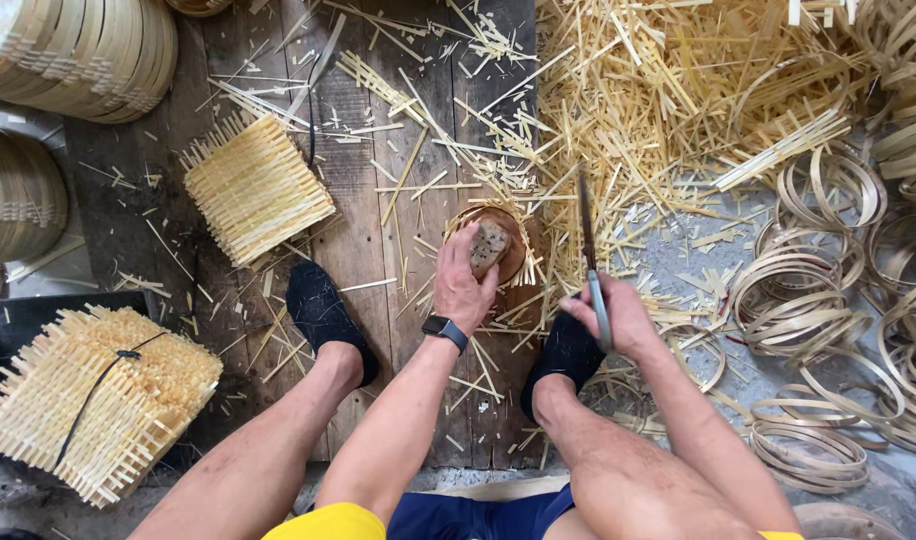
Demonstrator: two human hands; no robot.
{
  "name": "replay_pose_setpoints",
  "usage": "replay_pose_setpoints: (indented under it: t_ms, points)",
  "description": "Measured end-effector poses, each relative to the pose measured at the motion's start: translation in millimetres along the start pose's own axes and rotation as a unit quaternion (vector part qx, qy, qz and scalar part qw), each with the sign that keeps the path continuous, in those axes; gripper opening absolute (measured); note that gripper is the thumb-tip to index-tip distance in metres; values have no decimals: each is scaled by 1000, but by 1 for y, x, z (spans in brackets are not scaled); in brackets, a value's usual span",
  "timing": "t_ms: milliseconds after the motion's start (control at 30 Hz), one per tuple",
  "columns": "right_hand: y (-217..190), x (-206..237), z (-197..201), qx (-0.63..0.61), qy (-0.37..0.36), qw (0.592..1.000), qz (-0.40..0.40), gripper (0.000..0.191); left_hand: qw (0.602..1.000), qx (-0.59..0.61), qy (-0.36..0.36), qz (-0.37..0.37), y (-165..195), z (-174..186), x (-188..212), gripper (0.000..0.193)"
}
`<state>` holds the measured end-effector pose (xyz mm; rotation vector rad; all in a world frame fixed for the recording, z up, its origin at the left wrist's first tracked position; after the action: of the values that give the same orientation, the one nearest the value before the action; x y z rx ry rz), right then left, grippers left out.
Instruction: The person weaves bamboo strips into small bowl shapes using a wooden mold. They use shears to trim excess bamboo, then place a circular bamboo ring around the woven base to secure it. The finished bowls are stacked nearby.
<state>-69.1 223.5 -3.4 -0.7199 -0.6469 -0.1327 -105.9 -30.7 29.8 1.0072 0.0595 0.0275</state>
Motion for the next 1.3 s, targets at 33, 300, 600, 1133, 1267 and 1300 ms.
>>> replay_pose_setpoints:
  t_ms: [33, 300, 600, 1133, 1267, 1300]
  points:
    - [10, -2, 7, 108, 16, 993, -31, 55, 1000, -1, 4, 2, 0, 0, -1, 74]
    - [0, -38, 15, 400, 165, 899, 68, 69, 1000, 4, 2, -1, 3, -18, 0, 81]
    - [30, -62, 32, 463, 84, 880, 65, 54, 997, 39, -67, -4, 7, -17, -10, 77]
    - [17, -68, 35, 453, 171, 859, 165, 56, 979, -74, -158, -106, 21, -44, -6, 86]
    - [43, -84, 17, 454, 106, 877, 116, 32, 971, -142, -114, -157, 39, -37, -3, 91]
    - [46, -84, 19, 451, 111, 877, 125, 31, 969, -158, -88, -170, 46, -36, -2, 93]
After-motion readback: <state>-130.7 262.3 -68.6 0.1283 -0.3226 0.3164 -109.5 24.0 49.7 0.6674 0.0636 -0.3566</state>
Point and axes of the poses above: each hand's wrist, its own x-axis away from the middle knuckle, its own z-axis out of the back of the hand, y = z × x, the point moved 9 cm from there along -x, towards the middle knuckle, and after that the axes turned 10 degrees about x, right-handed, at the moved point
